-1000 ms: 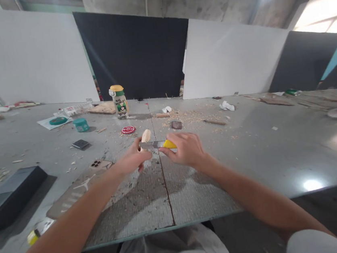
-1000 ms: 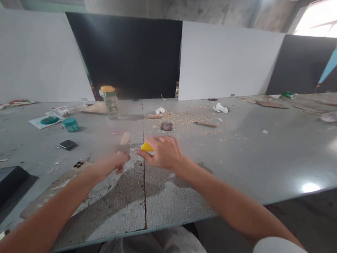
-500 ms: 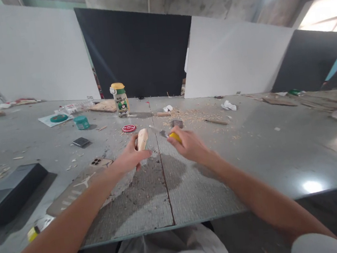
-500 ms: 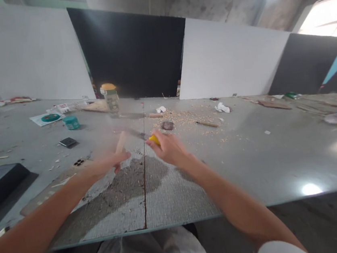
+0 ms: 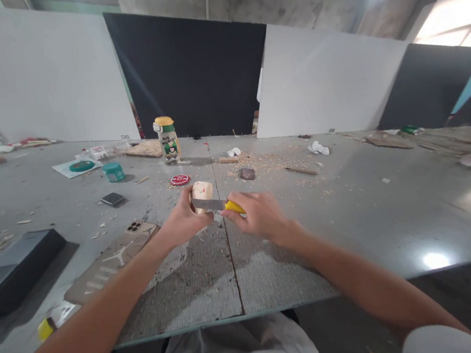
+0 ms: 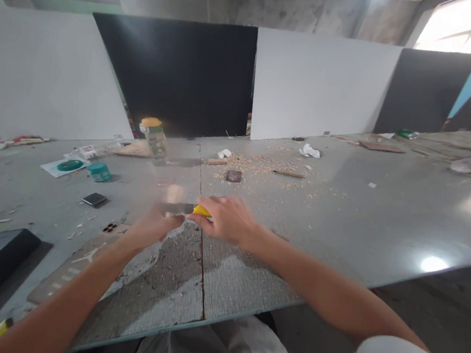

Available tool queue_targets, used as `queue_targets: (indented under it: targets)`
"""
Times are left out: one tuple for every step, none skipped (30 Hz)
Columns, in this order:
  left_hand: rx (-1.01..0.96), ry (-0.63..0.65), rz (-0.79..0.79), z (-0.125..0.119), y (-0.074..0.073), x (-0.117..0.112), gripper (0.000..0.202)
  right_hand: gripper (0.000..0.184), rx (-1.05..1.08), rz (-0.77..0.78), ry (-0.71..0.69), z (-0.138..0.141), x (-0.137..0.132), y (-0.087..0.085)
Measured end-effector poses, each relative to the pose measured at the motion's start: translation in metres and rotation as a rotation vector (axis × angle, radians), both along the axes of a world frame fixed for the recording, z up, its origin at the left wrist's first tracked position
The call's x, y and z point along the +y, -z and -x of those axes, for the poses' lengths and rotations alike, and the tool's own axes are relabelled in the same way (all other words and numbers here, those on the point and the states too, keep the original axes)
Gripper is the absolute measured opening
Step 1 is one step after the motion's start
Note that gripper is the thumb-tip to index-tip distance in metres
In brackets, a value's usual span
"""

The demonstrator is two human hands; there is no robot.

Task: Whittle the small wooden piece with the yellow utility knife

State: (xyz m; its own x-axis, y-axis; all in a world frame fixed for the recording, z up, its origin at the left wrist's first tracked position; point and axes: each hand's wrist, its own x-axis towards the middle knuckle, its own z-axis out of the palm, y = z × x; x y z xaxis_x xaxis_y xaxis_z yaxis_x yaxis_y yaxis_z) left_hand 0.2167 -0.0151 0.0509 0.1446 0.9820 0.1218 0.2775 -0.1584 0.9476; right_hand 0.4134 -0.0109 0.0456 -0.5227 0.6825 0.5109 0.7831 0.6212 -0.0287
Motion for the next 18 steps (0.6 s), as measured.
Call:
queue_targets:
  targets:
    - [0.004, 0.008, 0.01, 0.0, 0.0, 0.0, 0.058, 0.047, -0.004, -0.017, 0.002, 0.0, 0.0, 0.0]
    - [0.011, 0.019, 0.025, 0.001, 0.0, 0.0, 0.061, 0.047, -0.009, -0.032, 0.001, 0.0, 0.0, -0.001]
    - [0.022, 0.028, 0.042, 0.001, 0.0, 0.0, 0.062, 0.048, -0.013, -0.044, -0.001, -0.002, 0.002, -0.001]
    - [0.034, 0.036, 0.06, 0.003, -0.001, 0.0, 0.064, 0.049, -0.013, -0.05, 0.0, -0.005, 0.005, -0.002]
    - [0.046, 0.042, 0.073, 0.004, -0.001, -0.001, 0.066, 0.05, -0.002, -0.049, 0.012, -0.01, 0.01, -0.004]
    - [0.056, 0.044, 0.081, 0.006, -0.001, -0.001, 0.068, 0.05, 0.018, -0.045, 0.044, -0.017, 0.016, -0.006]
    - [0.065, 0.043, 0.084, 0.008, -0.002, -0.002, 0.07, 0.05, 0.048, -0.043, 0.098, -0.025, 0.024, -0.008]
    - [0.071, 0.04, 0.082, 0.01, -0.002, -0.002, 0.071, 0.05, 0.086, -0.043, 0.171, -0.035, 0.032, -0.009]
    - [0.076, 0.036, 0.077, 0.011, -0.002, -0.003, 0.074, 0.049, 0.119, -0.056, 0.256, -0.044, 0.041, -0.011]
    - [0.083, 0.034, 0.072, 0.012, -0.002, -0.003, 0.076, 0.047, 0.154, -0.08, 0.33, -0.052, 0.048, -0.012]
    - [0.091, 0.032, 0.071, 0.013, -0.003, -0.003, 0.077, 0.046, 0.177, -0.08, 0.364, -0.058, 0.054, -0.012]
    - [0.1, 0.031, 0.072, 0.013, -0.003, -0.003, 0.079, 0.045, 0.196, -0.074, 0.371, -0.061, 0.057, -0.012]
    - [0.107, 0.029, 0.072, 0.012, -0.003, -0.003, 0.081, 0.044, 0.211, -0.052, 0.343, -0.06, 0.057, -0.011]
    - [0.112, 0.027, 0.072, 0.011, -0.004, -0.003, 0.082, 0.043, 0.222, -0.017, 0.287, -0.056, 0.054, -0.01]
    - [0.112, 0.022, 0.071, 0.01, -0.004, -0.003, 0.083, 0.042, 0.229, 0.021, 0.215, -0.049, 0.048, -0.009]
    - [0.109, 0.019, 0.067, 0.008, -0.005, -0.004, 0.083, 0.042, 0.229, 0.057, 0.134, -0.041, 0.041, -0.008]
    - [0.101, 0.017, 0.06, 0.007, -0.005, -0.004, 0.082, 0.041, 0.22, 0.087, 0.054, -0.033, 0.033, -0.007]
    - [0.089, 0.017, 0.051, 0.006, -0.006, -0.004, 0.082, 0.04, 0.201, 0.107, -0.016, -0.025, 0.024, -0.006]
